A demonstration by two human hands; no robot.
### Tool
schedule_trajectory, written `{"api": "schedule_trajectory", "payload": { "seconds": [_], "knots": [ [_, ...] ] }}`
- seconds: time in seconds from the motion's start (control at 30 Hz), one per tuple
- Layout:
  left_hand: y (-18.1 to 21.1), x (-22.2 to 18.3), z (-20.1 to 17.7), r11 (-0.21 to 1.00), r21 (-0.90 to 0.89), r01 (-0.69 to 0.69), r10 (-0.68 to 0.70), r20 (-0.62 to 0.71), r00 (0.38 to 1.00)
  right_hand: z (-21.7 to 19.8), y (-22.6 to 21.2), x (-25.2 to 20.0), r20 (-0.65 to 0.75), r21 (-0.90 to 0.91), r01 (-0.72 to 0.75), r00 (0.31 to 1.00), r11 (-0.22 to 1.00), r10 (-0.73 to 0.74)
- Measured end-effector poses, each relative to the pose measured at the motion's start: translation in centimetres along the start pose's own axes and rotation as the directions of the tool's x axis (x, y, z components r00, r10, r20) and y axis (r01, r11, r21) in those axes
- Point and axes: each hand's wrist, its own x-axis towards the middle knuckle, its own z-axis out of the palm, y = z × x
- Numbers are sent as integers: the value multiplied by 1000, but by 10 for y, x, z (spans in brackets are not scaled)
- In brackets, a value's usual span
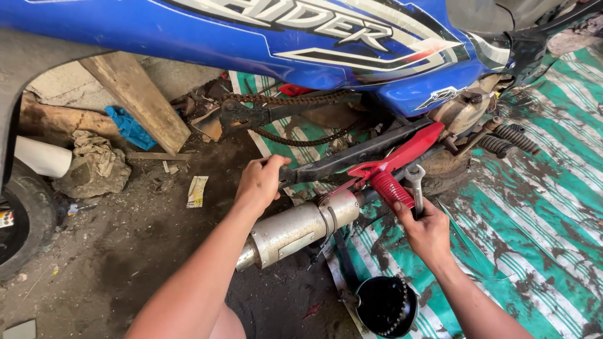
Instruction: Adjusting and tightening a motorcycle chain using a wrench and pliers.
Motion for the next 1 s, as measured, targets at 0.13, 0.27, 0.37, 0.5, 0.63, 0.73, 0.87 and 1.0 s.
{"api": "schedule_trajectory", "payload": {
  "seconds": [0.13, 0.27, 0.37, 0.5, 0.63, 0.73, 0.87, 1.0],
  "knots": [
    [12, -16, -4, 1000, 3, -14, 14, 21, 1000, 1, 3, 1, -9, 1, 15, 1000, 1000, -15],
    [8, -7, -4, 1000, 9, 10, -10, 5, 1000, -1, -7, -1, -12, -11, 17, 1000, 1000, -17],
    [2, 2, -3, 1000, 5, 6, -6, 4, 1000, -2, -14, -2, -19, -20, 15, 1000, 1000, -16],
    [2, -1, -3, 1000, 4, -13, 13, 6, 1000, -3, -15, -4, -25, -30, 21, 999, 999, -22],
    [6, -10, -4, 999, 23, -39, 38, 22, 999, -5, -24, -5, -12, -24, 17, 1000, 1000, -17],
    [9, -15, -4, 999, 27, -31, 31, 11, 999, -6, -28, -6, -13, -24, 12, 1000, 1000, -12],
    [8, -10, -3, 999, 33, -11, 11, 2, 1000, -5, -27, -6, -14, -16, 3, 1000, 1000, -3],
    [12, -8, -4, 1000, 10, 0, 0, -8, 1000, -6, -32, -7, -5, -28, -14, 1000, 999, 14]
  ]
}}
